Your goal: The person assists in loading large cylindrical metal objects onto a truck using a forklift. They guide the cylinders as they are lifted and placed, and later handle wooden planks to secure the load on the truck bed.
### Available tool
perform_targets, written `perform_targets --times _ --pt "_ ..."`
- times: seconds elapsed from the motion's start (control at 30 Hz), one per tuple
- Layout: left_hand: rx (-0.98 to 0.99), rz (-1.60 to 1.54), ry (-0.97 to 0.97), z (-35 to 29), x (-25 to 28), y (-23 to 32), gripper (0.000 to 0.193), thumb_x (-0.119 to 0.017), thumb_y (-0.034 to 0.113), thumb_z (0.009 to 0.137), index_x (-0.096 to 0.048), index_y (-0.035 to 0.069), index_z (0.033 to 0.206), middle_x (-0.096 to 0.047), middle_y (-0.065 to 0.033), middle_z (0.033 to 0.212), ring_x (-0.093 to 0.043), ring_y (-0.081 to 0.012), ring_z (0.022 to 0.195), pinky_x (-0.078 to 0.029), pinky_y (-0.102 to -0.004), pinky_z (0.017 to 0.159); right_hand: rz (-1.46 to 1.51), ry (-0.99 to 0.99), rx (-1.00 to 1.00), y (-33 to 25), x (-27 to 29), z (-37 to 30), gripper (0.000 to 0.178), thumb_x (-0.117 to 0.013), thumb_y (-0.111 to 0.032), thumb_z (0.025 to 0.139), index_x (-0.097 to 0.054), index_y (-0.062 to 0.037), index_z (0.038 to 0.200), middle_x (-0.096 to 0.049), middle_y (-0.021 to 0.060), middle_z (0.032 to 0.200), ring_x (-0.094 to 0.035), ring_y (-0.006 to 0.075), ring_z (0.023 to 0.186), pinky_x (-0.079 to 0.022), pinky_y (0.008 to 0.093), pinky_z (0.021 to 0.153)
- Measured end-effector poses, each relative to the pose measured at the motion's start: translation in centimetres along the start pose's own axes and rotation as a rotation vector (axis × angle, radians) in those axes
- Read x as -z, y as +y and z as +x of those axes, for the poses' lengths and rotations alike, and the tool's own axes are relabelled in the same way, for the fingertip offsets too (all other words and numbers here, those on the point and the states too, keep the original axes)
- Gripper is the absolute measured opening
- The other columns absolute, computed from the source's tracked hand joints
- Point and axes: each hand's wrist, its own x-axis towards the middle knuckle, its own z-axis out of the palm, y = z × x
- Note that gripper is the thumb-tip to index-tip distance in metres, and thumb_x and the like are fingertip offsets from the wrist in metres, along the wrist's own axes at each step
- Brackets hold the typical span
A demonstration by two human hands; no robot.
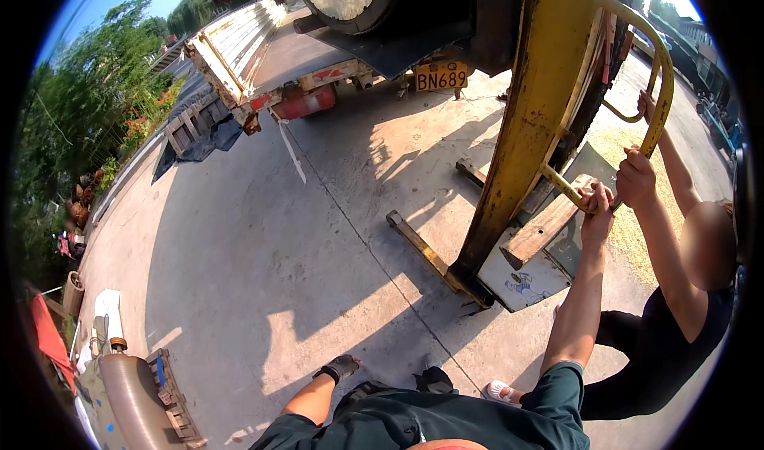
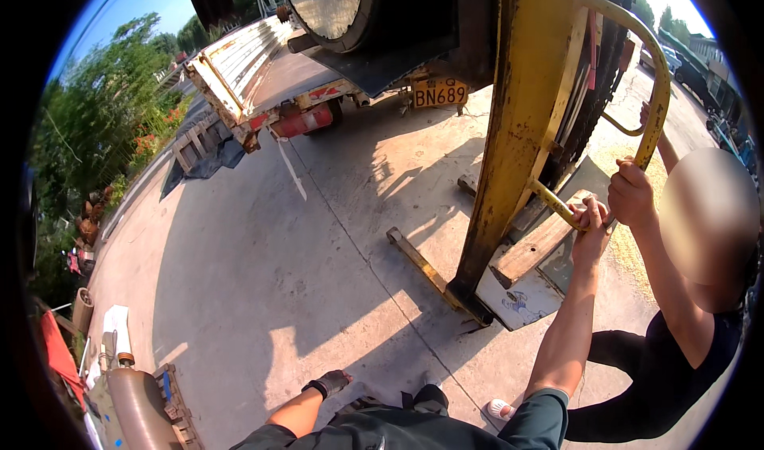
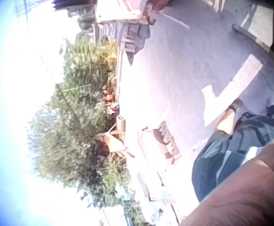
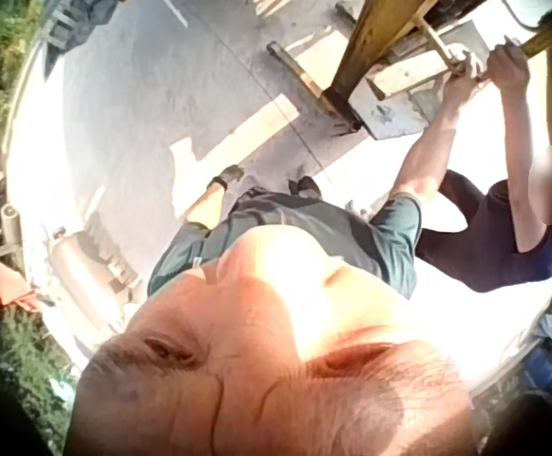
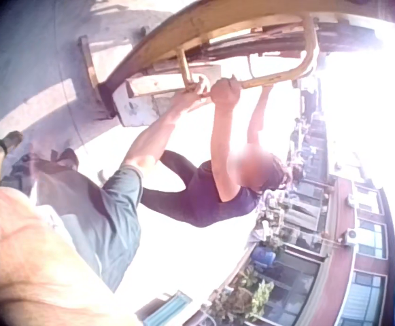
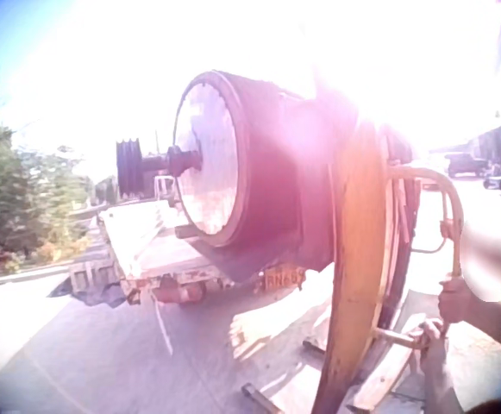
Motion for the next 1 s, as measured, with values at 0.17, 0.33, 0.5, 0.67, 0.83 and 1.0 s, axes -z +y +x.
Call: perform_targets --times 0.17,0.33,0.5,0.67,0.83,1.0 --pt "0.049 -0.042 0.004 -0.9 3.8 4.9 0.043 -0.055 0.043 0.094 -0.067 0.006 0.113 -0.069 -0.0146 0.111 -0.063 -0.0287 0.108 -0.047 -0.0384 0.095 0.038 0.040 -0.021 -0.6 0.0 -0.3 0.017 -0.063 -0.016 0.095 -0.065 -0.0004 0.089 -0.035 -0.0024 0.057 -0.044 0.0108 0.056 -0.054 0.0401 0.091" --pt "0.096 -0.019 0.011 -0.9 3.7 2.3 0.043 -0.054 0.042 0.094 -0.067 0.006 0.114 -0.069 -0.0152 0.112 -0.064 -0.0307 0.108 -0.047 -0.0393 0.095 0.035 0.031 -0.022 -0.9 -1.4 -1.9 0.014 -0.063 -0.013 0.095 -0.062 -0.0027 0.086 -0.041 -0.0022 0.059 -0.048 0.0100 0.055 -0.055 0.0379 0.088" --pt "0.066 0.165 -0.055 -1.1 4.0 -1.3 0.055 -0.046 0.052 0.094 -0.068 0.005 0.110 -0.067 -0.0188 0.117 -0.060 -0.0350 0.115 -0.044 -0.0417 0.101 0.039 -0.007 -0.014 -1.5 -3.8 -5.7 0.014 -0.064 -0.013 0.095 -0.060 -0.0020 0.086 -0.043 -0.0015 0.064 -0.046 0.0097 0.059 -0.053 0.0390 0.090" --pt "0.051 0.138 -0.088 -0.9 5.8 -3.1 0.052 -0.047 0.049 0.095 -0.069 0.005 0.113 -0.066 -0.0192 0.120 -0.060 -0.0339 0.117 -0.043 -0.0412 0.101 0.006 0.058 0.001 -1.3 -6.3 -9.9 0.014 -0.065 -0.012 0.094 -0.058 -0.0021 0.088 -0.046 0.0000 0.069 -0.046 0.0103 0.061 -0.053 0.0387 0.089" --pt "0.001 0.085 -0.042 -2.1 7.7 -6.0 0.051 -0.048 0.048 0.095 -0.067 0.005 0.114 -0.065 -0.0185 0.122 -0.059 -0.0338 0.118 -0.043 -0.0409 0.102 -0.022 0.106 0.086 -1.1 -9.1 -13.5 0.016 -0.065 -0.014 0.095 -0.059 -0.0017 0.087 -0.045 0.0000 0.066 -0.046 0.0112 0.061 -0.053 0.0399 0.089" --pt "0.076 0.232 -0.169 -2.6 10.8 -12.9 0.057 -0.044 0.048 0.095 -0.066 0.000 0.116 -0.062 -0.0223 0.126 -0.056 -0.0354 0.122 -0.041 -0.0430 0.104 -0.084 0.152 0.130 -1.6 -11.1 -16.9 0.017 -0.063 -0.014 0.096 -0.060 0.0006 0.088 -0.044 0.0000 0.065 -0.047 0.0117 0.062 -0.053 0.0436 0.092"
